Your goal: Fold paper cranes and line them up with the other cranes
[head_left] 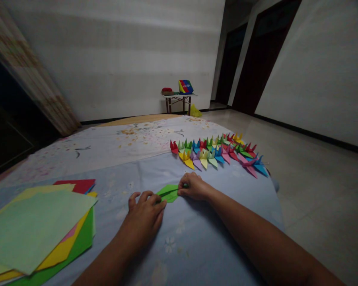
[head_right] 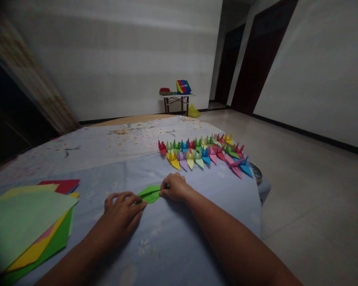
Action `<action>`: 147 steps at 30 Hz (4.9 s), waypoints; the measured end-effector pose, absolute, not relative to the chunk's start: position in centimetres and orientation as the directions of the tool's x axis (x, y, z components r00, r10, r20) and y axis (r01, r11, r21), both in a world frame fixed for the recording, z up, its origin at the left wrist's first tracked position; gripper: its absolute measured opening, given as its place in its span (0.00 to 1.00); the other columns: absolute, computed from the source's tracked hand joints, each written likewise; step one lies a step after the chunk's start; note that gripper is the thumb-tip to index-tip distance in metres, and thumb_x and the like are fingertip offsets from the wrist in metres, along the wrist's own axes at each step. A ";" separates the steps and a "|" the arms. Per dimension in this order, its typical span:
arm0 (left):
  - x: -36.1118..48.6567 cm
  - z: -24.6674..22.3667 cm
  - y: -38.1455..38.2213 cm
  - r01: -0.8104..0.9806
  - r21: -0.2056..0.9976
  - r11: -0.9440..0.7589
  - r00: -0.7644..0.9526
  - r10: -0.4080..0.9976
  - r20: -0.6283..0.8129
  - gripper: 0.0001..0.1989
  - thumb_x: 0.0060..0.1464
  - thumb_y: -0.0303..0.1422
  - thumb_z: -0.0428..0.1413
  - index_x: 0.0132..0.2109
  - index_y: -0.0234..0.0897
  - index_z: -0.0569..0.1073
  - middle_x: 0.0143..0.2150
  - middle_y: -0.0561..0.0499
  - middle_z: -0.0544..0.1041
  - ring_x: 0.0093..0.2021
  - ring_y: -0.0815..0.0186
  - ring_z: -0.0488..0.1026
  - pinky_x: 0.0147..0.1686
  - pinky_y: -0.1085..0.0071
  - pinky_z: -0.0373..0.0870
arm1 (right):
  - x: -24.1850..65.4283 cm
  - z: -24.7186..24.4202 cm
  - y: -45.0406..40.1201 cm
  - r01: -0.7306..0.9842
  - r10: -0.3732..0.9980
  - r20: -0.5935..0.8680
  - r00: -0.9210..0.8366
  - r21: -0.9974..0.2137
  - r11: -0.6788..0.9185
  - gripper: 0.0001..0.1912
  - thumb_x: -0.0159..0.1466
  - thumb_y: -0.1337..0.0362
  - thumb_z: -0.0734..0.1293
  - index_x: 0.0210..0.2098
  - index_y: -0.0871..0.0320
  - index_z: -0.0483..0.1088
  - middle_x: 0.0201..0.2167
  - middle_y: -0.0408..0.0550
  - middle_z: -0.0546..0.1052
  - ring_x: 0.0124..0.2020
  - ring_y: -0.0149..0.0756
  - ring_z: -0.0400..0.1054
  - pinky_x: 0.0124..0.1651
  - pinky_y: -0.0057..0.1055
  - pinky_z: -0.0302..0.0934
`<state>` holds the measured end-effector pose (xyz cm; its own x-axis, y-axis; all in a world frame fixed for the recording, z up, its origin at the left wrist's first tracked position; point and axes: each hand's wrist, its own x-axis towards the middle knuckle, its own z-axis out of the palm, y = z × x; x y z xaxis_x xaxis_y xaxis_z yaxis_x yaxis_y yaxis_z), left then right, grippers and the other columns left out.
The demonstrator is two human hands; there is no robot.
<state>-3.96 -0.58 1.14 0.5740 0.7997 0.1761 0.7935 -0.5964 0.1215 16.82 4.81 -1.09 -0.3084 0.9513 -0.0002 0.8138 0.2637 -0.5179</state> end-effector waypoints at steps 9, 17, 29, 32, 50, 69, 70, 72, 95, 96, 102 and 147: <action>-4.0 -0.3 0.6 0.840 0.139 -0.525 0.454 0.819 0.350 0.17 0.55 0.31 0.49 0.52 0.38 0.67 0.47 0.44 0.73 0.48 0.58 0.66 0.49 0.54 0.50 | 17.3 -1.6 4.8 0.746 0.932 0.115 -0.345 -0.569 0.346 0.06 0.53 0.62 0.69 0.31 0.54 0.74 0.34 0.45 0.72 0.42 0.38 0.61 0.45 0.35 0.51; -4.1 -0.8 1.1 0.869 0.084 -0.488 0.445 0.843 0.302 0.14 0.54 0.35 0.51 0.47 0.40 0.71 0.42 0.46 0.76 0.44 0.58 0.68 0.48 0.53 0.51 | 17.6 -0.3 4.1 0.737 0.909 0.265 -0.323 -0.532 0.417 0.09 0.59 0.58 0.65 0.33 0.58 0.70 0.27 0.44 0.71 0.30 0.30 0.63 0.34 0.26 0.54; -1.8 0.3 -1.9 0.679 0.293 -0.673 0.612 0.739 0.282 0.11 0.55 0.36 0.50 0.44 0.42 0.72 0.40 0.49 0.77 0.42 0.60 0.69 0.49 0.55 0.54 | 16.1 -1.4 3.7 0.709 0.832 0.245 -0.497 -0.438 0.552 0.12 0.60 0.70 0.60 0.43 0.58 0.68 0.40 0.50 0.73 0.43 0.36 0.63 0.46 0.33 0.52; -2.0 0.4 -1.7 0.672 0.314 -0.671 0.597 0.741 0.307 0.09 0.57 0.33 0.49 0.41 0.41 0.73 0.37 0.50 0.77 0.40 0.62 0.70 0.48 0.57 0.56 | 16.3 -1.4 3.8 0.718 0.833 0.289 -0.472 -0.421 0.554 0.12 0.60 0.67 0.61 0.44 0.57 0.68 0.41 0.50 0.71 0.44 0.38 0.61 0.47 0.36 0.51; -4.5 -1.5 0.0 0.759 0.124 -0.639 0.564 0.741 0.365 0.24 0.53 0.29 0.51 0.57 0.44 0.61 0.54 0.46 0.69 0.55 0.57 0.62 0.54 0.46 0.49 | 16.3 -0.3 2.6 0.540 0.669 0.236 -0.705 -0.433 0.722 0.18 0.58 0.71 0.63 0.47 0.52 0.67 0.45 0.46 0.73 0.47 0.36 0.63 0.49 0.33 0.52; -4.2 -1.9 0.7 0.725 0.324 -0.607 0.519 0.792 0.322 0.11 0.54 0.30 0.51 0.46 0.38 0.71 0.47 0.46 0.72 0.47 0.62 0.69 0.48 0.62 0.65 | 17.3 -0.8 4.2 0.609 0.688 0.245 -0.683 -0.329 0.722 0.08 0.61 0.61 0.64 0.38 0.53 0.73 0.38 0.47 0.75 0.43 0.38 0.59 0.43 0.35 0.46; -4.2 -1.9 0.7 0.727 0.323 -0.605 0.517 0.793 0.322 0.11 0.54 0.30 0.52 0.45 0.38 0.71 0.47 0.46 0.72 0.47 0.61 0.69 0.48 0.61 0.65 | 17.4 -0.8 4.3 0.613 0.691 0.246 -0.680 -0.327 0.719 0.08 0.62 0.62 0.64 0.38 0.53 0.73 0.38 0.47 0.75 0.43 0.38 0.59 0.43 0.35 0.45; -4.2 -1.8 0.8 0.734 0.308 -0.606 0.516 0.792 0.327 0.11 0.54 0.32 0.53 0.44 0.38 0.71 0.47 0.46 0.72 0.47 0.60 0.69 0.47 0.60 0.66 | 17.6 -0.9 4.5 0.625 0.702 0.248 -0.668 -0.326 0.710 0.08 0.62 0.62 0.63 0.38 0.53 0.73 0.38 0.47 0.76 0.43 0.37 0.59 0.43 0.35 0.45; -3.9 -1.7 1.2 0.746 0.311 -0.589 0.512 0.805 0.298 0.09 0.57 0.32 0.48 0.36 0.38 0.73 0.36 0.48 0.70 0.39 0.62 0.67 0.41 0.64 0.66 | 16.5 -1.5 3.9 0.657 0.728 0.239 -0.643 -0.315 0.684 0.08 0.60 0.58 0.65 0.34 0.53 0.74 0.32 0.47 0.73 0.40 0.37 0.58 0.41 0.35 0.43; -3.9 -1.8 1.3 0.753 0.311 -0.581 0.505 0.812 0.294 0.09 0.58 0.33 0.48 0.36 0.38 0.73 0.35 0.48 0.70 0.38 0.62 0.67 0.40 0.64 0.65 | 16.5 -1.4 3.8 0.663 0.736 0.228 -0.638 -0.324 0.675 0.08 0.60 0.59 0.65 0.34 0.54 0.74 0.32 0.47 0.73 0.40 0.37 0.58 0.41 0.34 0.43; -3.7 -1.9 1.2 0.785 0.312 -0.535 0.461 0.841 0.283 0.10 0.58 0.32 0.47 0.35 0.38 0.73 0.33 0.48 0.70 0.37 0.61 0.68 0.40 0.62 0.64 | 16.3 -1.1 3.4 0.703 0.795 0.176 -0.580 -0.385 0.598 0.09 0.61 0.60 0.63 0.34 0.57 0.73 0.32 0.48 0.72 0.39 0.36 0.58 0.40 0.33 0.44; -2.8 -0.3 -0.7 0.825 -0.043 -0.563 0.562 0.812 0.155 0.13 0.57 0.29 0.47 0.46 0.44 0.72 0.38 0.48 0.72 0.40 0.60 0.67 0.44 0.59 0.59 | 15.0 -1.8 4.0 0.843 0.948 0.082 -0.307 -0.440 0.311 0.12 0.56 0.52 0.67 0.30 0.55 0.71 0.33 0.47 0.70 0.41 0.39 0.56 0.39 0.33 0.44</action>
<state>-2.81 -0.70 -0.26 0.5624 0.8122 0.1549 0.8252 -0.5633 -0.0426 15.01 3.96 -1.84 -0.3066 0.9483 0.0824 0.8427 0.3107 -0.4397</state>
